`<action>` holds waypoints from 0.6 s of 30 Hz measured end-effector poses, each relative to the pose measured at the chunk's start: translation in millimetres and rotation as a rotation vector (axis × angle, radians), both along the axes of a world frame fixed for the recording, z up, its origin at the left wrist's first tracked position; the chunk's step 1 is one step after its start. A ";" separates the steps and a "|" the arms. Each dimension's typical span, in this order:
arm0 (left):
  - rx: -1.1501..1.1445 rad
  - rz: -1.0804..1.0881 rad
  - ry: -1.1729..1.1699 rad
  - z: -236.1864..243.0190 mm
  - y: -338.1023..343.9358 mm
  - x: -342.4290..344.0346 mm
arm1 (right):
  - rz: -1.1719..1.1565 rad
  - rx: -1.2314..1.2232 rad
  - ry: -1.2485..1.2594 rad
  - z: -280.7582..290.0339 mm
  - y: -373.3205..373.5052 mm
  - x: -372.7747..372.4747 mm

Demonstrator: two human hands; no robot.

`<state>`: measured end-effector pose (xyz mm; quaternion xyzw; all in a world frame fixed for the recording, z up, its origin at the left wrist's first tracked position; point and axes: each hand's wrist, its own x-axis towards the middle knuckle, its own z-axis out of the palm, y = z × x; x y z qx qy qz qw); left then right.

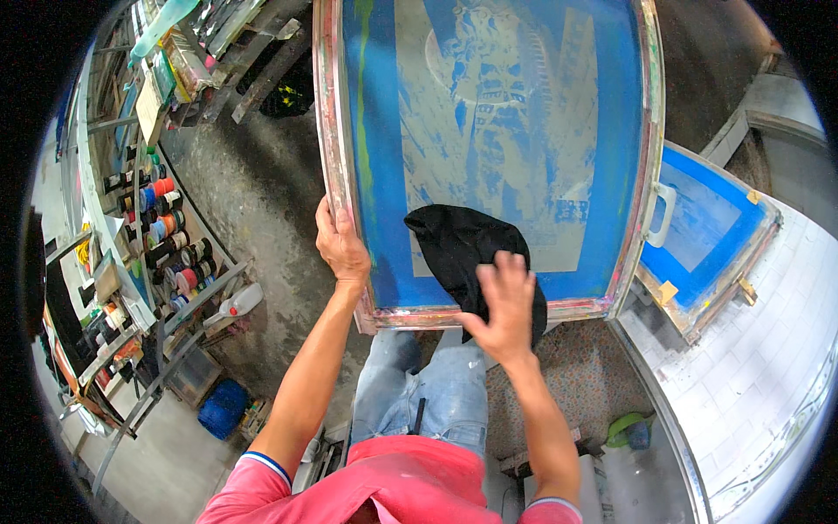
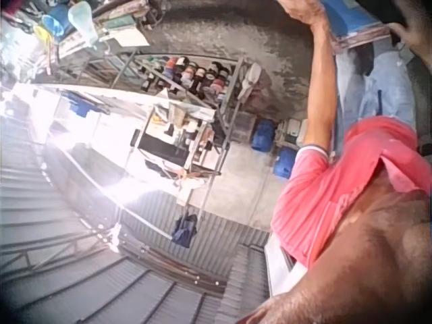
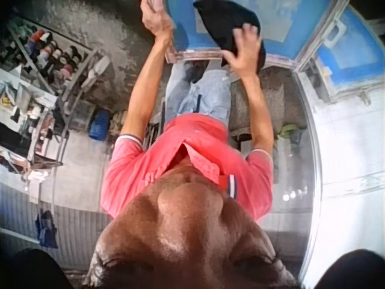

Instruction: The person mixes yellow ink in a small container using a red spatula, adding liquid from a bottle. They then wipe a blue screen printing frame with a yellow cloth and a black cloth. Finally, they pick up a black t-shirt and wipe the screen frame again.

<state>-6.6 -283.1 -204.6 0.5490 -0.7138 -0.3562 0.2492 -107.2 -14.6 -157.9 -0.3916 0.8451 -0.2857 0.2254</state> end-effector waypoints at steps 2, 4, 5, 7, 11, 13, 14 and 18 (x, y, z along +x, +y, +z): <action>0.040 -0.006 -0.035 5.7 4.0 -2.4 | 0.157 0.193 0.171 -26.3 -17.6 18.5; 0.021 -0.018 -0.006 5.4 -2.1 -7.8 | 0.269 0.057 0.265 -40.8 -33.0 2.9; -0.002 -0.026 0.027 3.6 -2.6 -6.9 | 0.390 -0.024 0.245 -37.7 -45.2 -21.4; -0.015 -0.029 0.036 4.6 4.9 2.1 | 0.677 -0.216 0.285 -44.9 -95.0 -89.7; -0.023 -0.037 0.030 5.9 -2.0 -2.7 | 0.529 -0.400 0.677 -46.9 -250.6 -227.1; -0.012 -0.054 0.012 10.8 -2.6 -8.4 | 0.141 -0.435 0.720 -30.2 -311.1 -282.4; -0.027 -0.068 0.011 9.5 -3.4 -9.9 | -0.033 -0.463 0.780 -30.8 -320.7 -277.9; -0.023 -0.034 0.007 2.6 1.0 2.4 | 0.170 -0.218 0.558 -59.3 -266.5 -138.6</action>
